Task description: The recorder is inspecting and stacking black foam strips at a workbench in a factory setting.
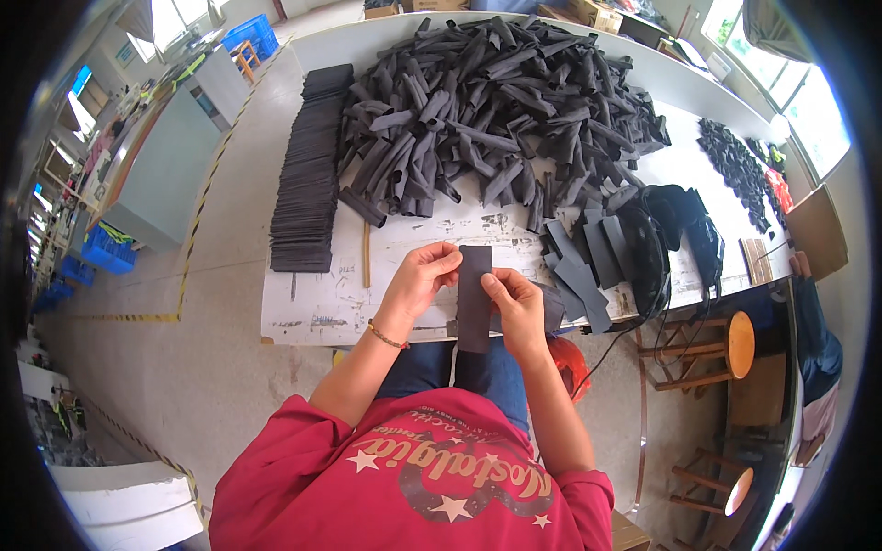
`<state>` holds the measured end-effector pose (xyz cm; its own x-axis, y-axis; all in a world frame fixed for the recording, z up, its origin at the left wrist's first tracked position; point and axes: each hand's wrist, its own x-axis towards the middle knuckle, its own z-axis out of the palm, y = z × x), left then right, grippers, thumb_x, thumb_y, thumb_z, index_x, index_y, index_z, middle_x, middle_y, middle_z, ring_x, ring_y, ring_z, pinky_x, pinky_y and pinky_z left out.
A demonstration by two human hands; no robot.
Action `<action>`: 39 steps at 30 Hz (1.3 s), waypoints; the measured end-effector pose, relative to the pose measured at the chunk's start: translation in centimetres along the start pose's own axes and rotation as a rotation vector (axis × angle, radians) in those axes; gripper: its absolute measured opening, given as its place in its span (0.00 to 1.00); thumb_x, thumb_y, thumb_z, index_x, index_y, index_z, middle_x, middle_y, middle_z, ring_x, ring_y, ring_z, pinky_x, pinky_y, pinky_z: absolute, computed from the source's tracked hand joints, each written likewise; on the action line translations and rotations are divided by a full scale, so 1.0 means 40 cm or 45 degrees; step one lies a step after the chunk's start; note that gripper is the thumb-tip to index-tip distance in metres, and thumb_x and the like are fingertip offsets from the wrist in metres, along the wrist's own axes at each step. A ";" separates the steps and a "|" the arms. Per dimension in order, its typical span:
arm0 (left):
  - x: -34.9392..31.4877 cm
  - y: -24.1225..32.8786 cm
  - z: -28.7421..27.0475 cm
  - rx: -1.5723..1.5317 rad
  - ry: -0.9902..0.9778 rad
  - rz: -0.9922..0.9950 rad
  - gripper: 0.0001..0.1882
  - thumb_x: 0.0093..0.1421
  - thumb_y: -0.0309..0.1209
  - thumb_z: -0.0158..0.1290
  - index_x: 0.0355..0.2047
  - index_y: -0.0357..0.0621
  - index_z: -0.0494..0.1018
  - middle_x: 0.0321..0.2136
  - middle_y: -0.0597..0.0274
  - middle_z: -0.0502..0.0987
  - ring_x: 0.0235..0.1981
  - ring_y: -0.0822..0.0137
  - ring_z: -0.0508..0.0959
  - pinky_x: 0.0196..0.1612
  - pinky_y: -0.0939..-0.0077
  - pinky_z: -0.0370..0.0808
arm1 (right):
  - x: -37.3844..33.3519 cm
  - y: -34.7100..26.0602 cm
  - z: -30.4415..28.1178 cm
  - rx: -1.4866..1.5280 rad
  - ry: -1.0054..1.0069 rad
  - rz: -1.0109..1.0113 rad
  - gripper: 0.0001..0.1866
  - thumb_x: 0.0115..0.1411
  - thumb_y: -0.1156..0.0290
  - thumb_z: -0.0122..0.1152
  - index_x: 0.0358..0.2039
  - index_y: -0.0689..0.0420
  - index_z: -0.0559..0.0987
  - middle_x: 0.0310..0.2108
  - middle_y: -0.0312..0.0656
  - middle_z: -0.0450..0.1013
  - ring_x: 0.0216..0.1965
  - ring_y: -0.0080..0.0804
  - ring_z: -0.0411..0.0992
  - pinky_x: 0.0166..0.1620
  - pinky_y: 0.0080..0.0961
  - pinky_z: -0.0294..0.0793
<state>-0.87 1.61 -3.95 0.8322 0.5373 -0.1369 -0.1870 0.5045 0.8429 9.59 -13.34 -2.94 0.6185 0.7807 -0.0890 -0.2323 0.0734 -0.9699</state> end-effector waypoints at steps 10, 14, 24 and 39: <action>0.022 0.003 -0.006 0.204 -0.003 0.097 0.11 0.65 0.36 0.53 0.34 0.41 0.76 0.25 0.71 0.74 0.26 0.79 0.71 0.30 0.84 0.68 | -0.001 -0.007 0.014 -0.033 -0.014 -0.014 0.09 0.64 0.68 0.60 0.39 0.61 0.80 0.27 0.26 0.72 0.24 0.09 0.64 0.27 0.09 0.60; 0.005 -0.008 0.000 0.097 0.060 0.000 0.12 0.65 0.37 0.54 0.35 0.39 0.76 0.25 0.69 0.75 0.25 0.78 0.71 0.29 0.83 0.68 | 0.009 -0.001 0.005 0.009 0.057 -0.028 0.11 0.64 0.67 0.60 0.40 0.62 0.79 0.28 0.29 0.74 0.26 0.13 0.67 0.28 0.13 0.65; -0.042 -0.054 -0.026 0.147 -0.148 -0.072 0.09 0.62 0.29 0.57 0.36 0.34 0.77 0.26 0.64 0.77 0.24 0.75 0.74 0.29 0.82 0.72 | 0.030 0.008 -0.010 0.061 0.087 -0.029 0.11 0.65 0.68 0.59 0.41 0.62 0.78 0.32 0.32 0.75 0.30 0.15 0.71 0.34 0.14 0.71; 0.009 -0.015 0.042 -0.648 -0.078 0.092 0.21 0.68 0.36 0.48 0.56 0.35 0.66 0.49 0.46 0.75 0.51 0.52 0.76 0.56 0.55 0.74 | -0.011 -0.050 0.002 -0.349 0.040 -0.094 0.17 0.68 0.61 0.54 0.41 0.65 0.79 0.30 0.34 0.76 0.29 0.18 0.70 0.32 0.17 0.70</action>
<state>0.44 0.38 -3.62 0.8342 0.5498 -0.0440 -0.4625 0.7408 0.4872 9.74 -13.78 -0.94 0.6500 0.7597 -0.0190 0.0228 -0.0445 -0.9987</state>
